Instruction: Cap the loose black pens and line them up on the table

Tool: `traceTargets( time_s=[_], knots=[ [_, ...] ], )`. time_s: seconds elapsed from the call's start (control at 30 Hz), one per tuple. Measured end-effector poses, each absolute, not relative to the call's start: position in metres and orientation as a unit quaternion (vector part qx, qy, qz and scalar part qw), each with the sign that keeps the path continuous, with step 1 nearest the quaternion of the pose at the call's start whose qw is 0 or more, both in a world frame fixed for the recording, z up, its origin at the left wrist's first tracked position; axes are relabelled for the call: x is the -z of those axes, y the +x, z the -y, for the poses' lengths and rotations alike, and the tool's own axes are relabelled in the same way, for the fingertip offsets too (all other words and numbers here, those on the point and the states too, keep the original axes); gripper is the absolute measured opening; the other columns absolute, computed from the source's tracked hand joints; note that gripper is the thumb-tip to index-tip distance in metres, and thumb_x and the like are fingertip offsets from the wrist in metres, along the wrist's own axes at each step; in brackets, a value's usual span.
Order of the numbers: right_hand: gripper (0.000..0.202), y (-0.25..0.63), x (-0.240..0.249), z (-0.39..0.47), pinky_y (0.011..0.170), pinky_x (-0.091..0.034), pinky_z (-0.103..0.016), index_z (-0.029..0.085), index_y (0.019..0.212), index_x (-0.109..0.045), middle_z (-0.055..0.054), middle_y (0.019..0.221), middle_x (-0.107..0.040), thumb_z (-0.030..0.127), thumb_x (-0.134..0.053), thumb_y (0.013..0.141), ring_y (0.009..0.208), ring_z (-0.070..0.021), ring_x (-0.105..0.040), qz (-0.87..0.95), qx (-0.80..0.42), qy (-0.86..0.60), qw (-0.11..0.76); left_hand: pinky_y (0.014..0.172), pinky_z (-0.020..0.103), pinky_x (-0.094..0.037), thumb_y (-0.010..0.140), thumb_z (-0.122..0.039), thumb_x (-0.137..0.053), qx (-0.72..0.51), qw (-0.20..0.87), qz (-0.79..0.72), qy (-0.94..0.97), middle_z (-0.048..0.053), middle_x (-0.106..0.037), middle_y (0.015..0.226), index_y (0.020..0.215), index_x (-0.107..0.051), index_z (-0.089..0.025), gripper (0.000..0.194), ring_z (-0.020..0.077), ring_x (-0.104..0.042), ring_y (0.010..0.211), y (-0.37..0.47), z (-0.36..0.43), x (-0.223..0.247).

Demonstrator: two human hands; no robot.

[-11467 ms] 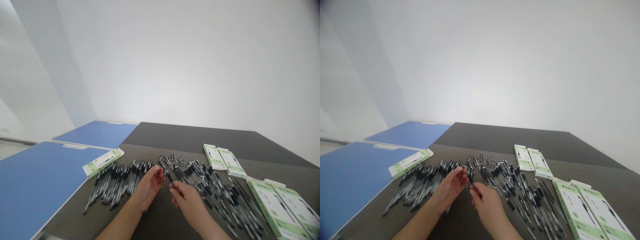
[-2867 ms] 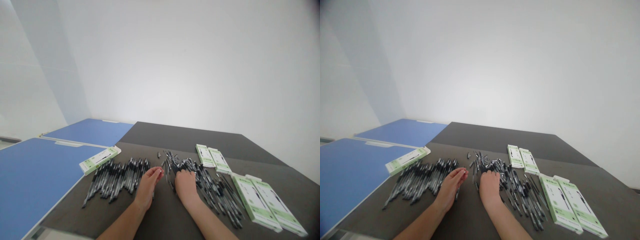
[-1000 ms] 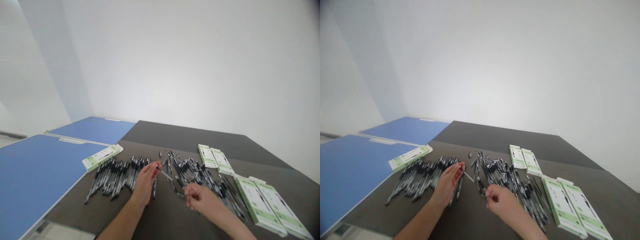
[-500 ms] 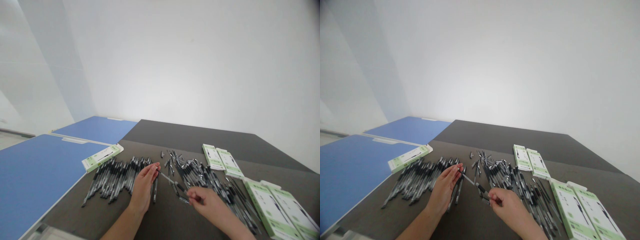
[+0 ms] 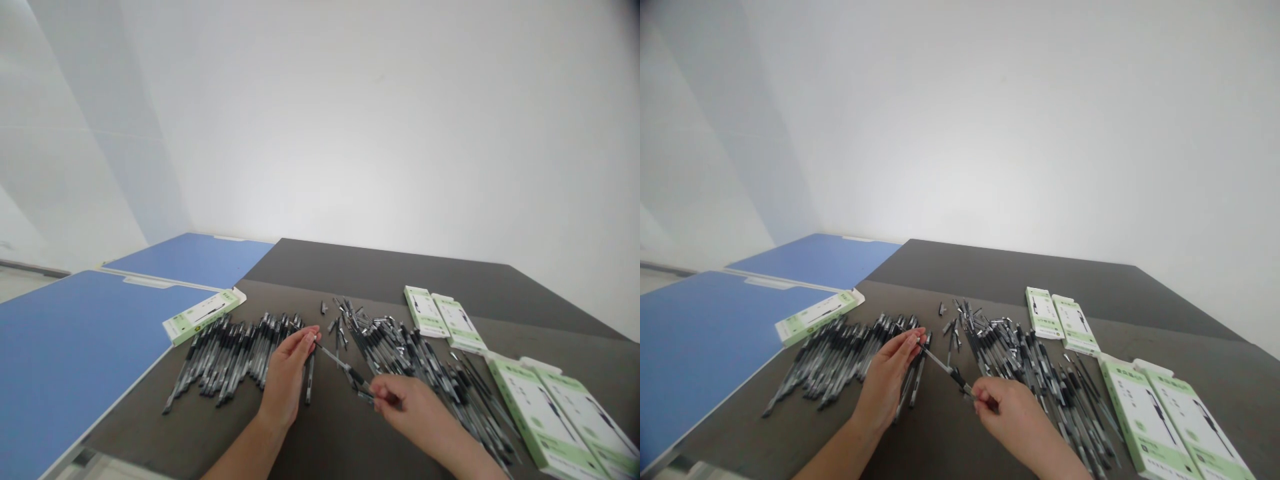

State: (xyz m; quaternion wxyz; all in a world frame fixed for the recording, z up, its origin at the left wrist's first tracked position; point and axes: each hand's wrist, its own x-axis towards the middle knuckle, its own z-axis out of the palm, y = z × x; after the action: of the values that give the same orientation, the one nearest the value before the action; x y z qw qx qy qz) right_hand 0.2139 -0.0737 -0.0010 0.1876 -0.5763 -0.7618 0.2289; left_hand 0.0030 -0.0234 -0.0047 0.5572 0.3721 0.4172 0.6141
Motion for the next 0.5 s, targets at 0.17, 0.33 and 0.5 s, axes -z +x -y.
traceTargets(
  time_s=[0.17, 0.33, 0.5],
  knots=[
    [0.011, 0.2137, -0.0006, 0.0732, 0.055, -0.033, -0.020, 0.021, 0.070, -0.057, 0.004, 0.061, -0.057, 0.021, -0.046, 0.072, 0.059, -0.0117, -0.053, 0.759, -0.235, -0.576, 0.190, 0.088, 0.029, -0.044, 0.070, -0.032, -0.067, -0.618, 0.549, -0.419, 0.374, 0.008, -0.068, 0.103, 0.092, -0.069, -0.016, 0.028, 0.0189, -0.061, 0.095, 0.0018, 0.0233, 0.0035],
    [0.011, 0.2150, 0.0020, 0.0730, 0.056, -0.034, -0.020, 0.021, 0.072, -0.058, 0.003, 0.063, -0.058, 0.021, -0.047, 0.072, 0.060, -0.0120, -0.054, 0.758, -0.239, -0.576, 0.193, 0.088, 0.028, -0.044, 0.069, -0.033, -0.068, -0.620, 0.548, -0.422, 0.371, 0.008, -0.069, 0.101, 0.092, -0.069, -0.017, 0.028, 0.0185, -0.061, 0.094, 0.0018, 0.0234, 0.0022],
    [0.010, 0.2155, 0.0027, 0.0734, 0.056, -0.034, -0.020, 0.021, 0.071, -0.057, 0.004, 0.062, -0.057, 0.020, -0.047, 0.072, 0.060, -0.0116, -0.053, 0.759, -0.233, -0.576, 0.196, 0.086, 0.028, -0.044, 0.068, -0.033, -0.068, -0.613, 0.545, -0.424, 0.383, 0.008, -0.069, 0.100, 0.092, -0.069, -0.016, 0.029, 0.0193, -0.061, 0.094, 0.0013, 0.0229, 0.0035]
  ],
)
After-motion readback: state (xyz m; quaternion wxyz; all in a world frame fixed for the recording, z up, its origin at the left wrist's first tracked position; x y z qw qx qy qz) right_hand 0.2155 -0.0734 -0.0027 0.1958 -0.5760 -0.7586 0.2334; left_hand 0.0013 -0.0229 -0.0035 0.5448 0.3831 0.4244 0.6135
